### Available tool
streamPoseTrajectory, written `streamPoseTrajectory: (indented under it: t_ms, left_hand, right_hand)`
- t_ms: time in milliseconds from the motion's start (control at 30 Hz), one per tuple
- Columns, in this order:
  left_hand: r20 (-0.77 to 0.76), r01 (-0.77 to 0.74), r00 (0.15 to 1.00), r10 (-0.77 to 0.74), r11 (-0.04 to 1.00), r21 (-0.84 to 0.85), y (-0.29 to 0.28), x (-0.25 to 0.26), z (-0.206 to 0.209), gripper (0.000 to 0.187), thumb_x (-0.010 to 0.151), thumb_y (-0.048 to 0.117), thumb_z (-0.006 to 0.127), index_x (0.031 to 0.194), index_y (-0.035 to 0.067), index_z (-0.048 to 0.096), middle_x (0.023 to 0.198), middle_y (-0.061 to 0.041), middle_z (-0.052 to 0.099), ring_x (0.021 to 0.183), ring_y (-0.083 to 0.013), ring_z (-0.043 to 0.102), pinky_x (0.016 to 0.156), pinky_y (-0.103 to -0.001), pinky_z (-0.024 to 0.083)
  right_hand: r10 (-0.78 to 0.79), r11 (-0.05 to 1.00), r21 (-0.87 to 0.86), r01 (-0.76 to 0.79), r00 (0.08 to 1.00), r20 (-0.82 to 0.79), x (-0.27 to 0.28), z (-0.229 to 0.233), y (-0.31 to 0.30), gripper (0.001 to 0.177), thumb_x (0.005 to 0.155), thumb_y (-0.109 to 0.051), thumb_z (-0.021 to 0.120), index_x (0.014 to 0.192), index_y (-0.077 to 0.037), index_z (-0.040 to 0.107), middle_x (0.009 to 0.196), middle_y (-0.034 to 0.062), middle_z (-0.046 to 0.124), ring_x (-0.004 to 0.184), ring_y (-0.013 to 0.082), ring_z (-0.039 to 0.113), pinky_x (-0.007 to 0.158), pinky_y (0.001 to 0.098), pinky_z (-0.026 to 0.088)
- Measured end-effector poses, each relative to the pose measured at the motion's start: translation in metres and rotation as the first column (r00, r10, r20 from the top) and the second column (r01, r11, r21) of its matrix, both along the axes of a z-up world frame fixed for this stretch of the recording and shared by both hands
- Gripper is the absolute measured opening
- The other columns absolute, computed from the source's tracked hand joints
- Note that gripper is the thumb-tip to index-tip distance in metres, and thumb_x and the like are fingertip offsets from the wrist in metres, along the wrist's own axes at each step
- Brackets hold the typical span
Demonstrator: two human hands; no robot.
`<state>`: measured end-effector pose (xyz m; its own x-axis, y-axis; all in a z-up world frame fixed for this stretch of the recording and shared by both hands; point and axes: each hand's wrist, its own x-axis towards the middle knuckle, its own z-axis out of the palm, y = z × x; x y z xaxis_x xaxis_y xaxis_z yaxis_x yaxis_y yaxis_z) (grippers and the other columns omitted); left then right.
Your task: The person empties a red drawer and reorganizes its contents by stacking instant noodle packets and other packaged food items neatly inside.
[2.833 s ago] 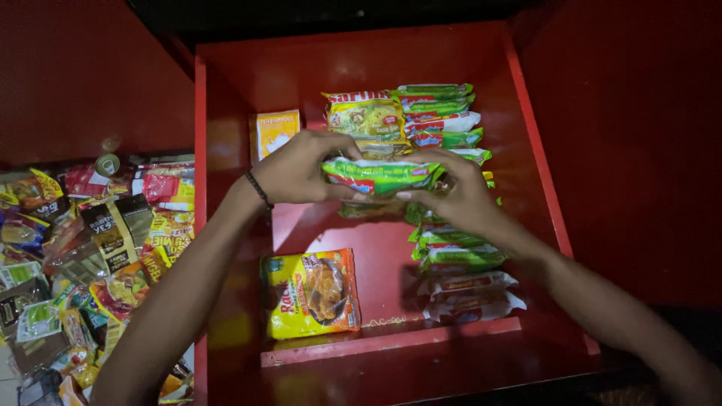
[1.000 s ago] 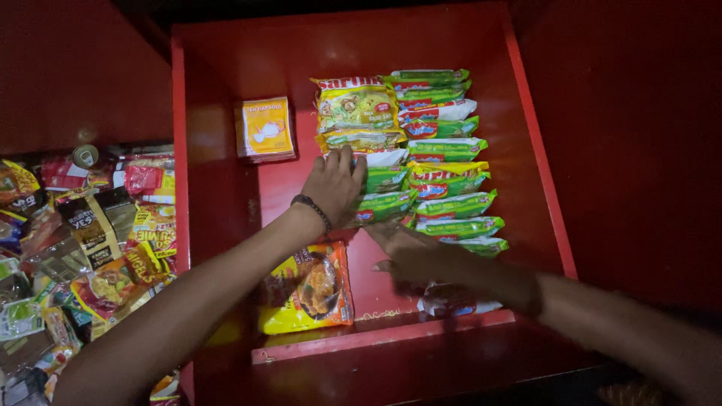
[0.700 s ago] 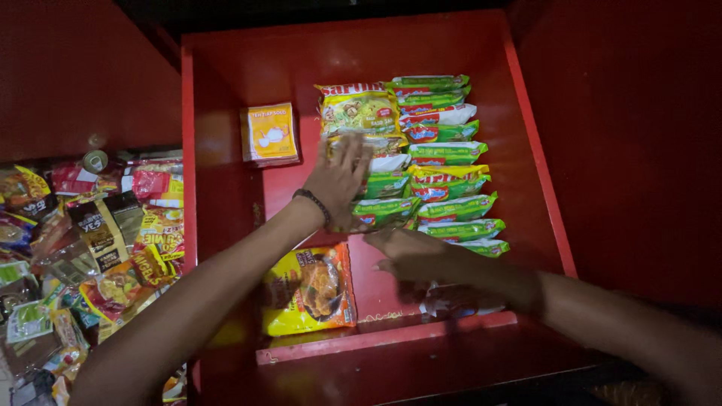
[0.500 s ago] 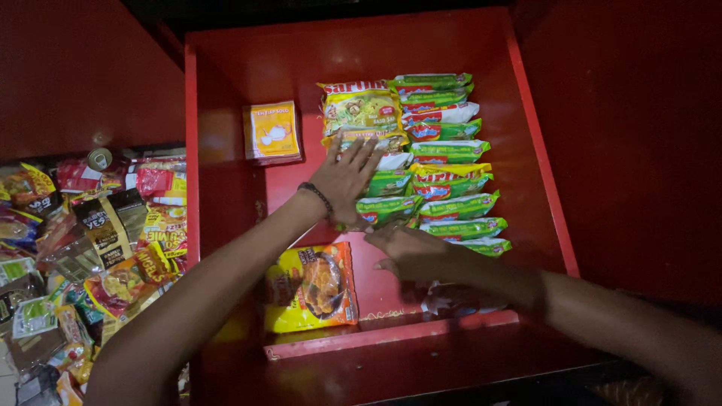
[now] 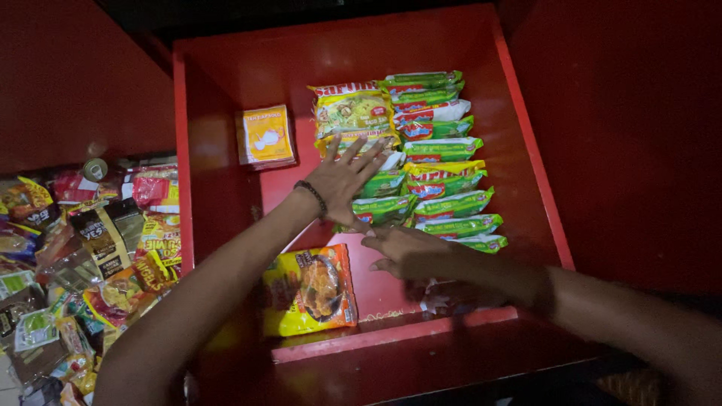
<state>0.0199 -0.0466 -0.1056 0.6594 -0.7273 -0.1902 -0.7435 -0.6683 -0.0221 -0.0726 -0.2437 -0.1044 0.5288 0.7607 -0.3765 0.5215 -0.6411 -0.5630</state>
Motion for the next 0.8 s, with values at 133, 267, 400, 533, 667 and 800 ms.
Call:
streamPoseTrajectory:
  t_ms: [133,267,400,533,667,800]
  left_hand:
    - [-0.033,-0.013,0.999,0.014,0.999,0.036,0.000,0.000,0.012,0.152,0.047,0.086,0.079,0.162,0.012,0.011,0.169,-0.014,0.009,0.154,-0.0399,0.009,0.117,-0.071,0.005]
    - [-0.150,-0.048,0.987,0.063,0.994,0.099,0.001,0.006,0.027,0.159,0.039,0.075,0.090,0.164,0.019,0.007,0.169,-0.015,0.004,0.155,-0.0382,0.008,0.121,-0.065,0.005]
    - [-0.163,-0.077,0.984,0.065,0.995,-0.065,0.024,0.019,0.045,0.151,0.041,0.072,0.094,0.158,0.016,0.017,0.166,-0.016,0.010,0.153,-0.0403,0.012,0.121,-0.061,0.006]
    - [-0.117,-0.085,0.992,0.047,0.933,-0.349,0.055,0.026,0.061,0.121,0.055,0.069,0.090,0.147,0.005,0.045,0.151,-0.025,0.044,0.138,-0.0412,0.044,0.115,-0.050,0.035]
    - [-0.236,-0.257,0.952,0.195,0.927,-0.274,0.072,0.033,0.065,0.096,0.060,0.059,0.090,0.136,0.008,0.059,0.133,-0.020,0.063,0.120,-0.0371,0.061,0.101,-0.045,0.050]
    - [-0.289,-0.358,0.906,0.310,0.924,-0.133,0.072,0.038,0.056,0.084,0.063,0.051,0.090,0.133,0.014,0.063,0.129,-0.016,0.066,0.114,-0.0352,0.065,0.098,-0.046,0.052]
  right_hand:
    - [0.001,0.995,0.100,-0.004,1.000,0.026,0.002,-0.003,0.003,0.057,0.089,-0.028,0.070,0.137,-0.001,0.053,0.143,0.0231,0.052,0.119,0.0441,0.058,0.096,0.0511,0.050]
    - [0.039,0.993,0.109,-0.044,0.998,0.043,0.002,-0.005,-0.004,0.055,0.092,-0.027,0.069,0.138,-0.002,0.054,0.138,0.0242,0.056,0.123,0.0430,0.057,0.101,0.0504,0.048]
    - [0.061,0.996,0.066,-0.065,0.996,0.066,0.002,-0.006,-0.003,0.048,0.093,-0.028,0.067,0.134,-0.004,0.058,0.129,0.0201,0.064,0.127,0.0388,0.057,0.106,0.0484,0.046]
    - [0.006,0.984,0.176,-0.026,0.994,0.111,0.004,-0.002,-0.001,0.048,0.092,-0.024,0.069,0.132,0.000,0.058,0.138,0.0226,0.057,0.127,0.0419,0.054,0.104,0.0499,0.044]
    - [-0.031,0.982,0.185,0.024,0.999,0.033,0.004,0.001,-0.002,0.048,0.093,-0.022,0.067,0.132,0.002,0.056,0.136,0.0214,0.054,0.125,0.0407,0.053,0.103,0.0489,0.044]
    - [-0.034,0.974,0.228,0.009,0.993,0.109,0.001,0.003,-0.004,0.048,0.090,-0.025,0.070,0.129,0.001,0.058,0.131,0.0189,0.056,0.124,0.0385,0.056,0.103,0.0472,0.046]
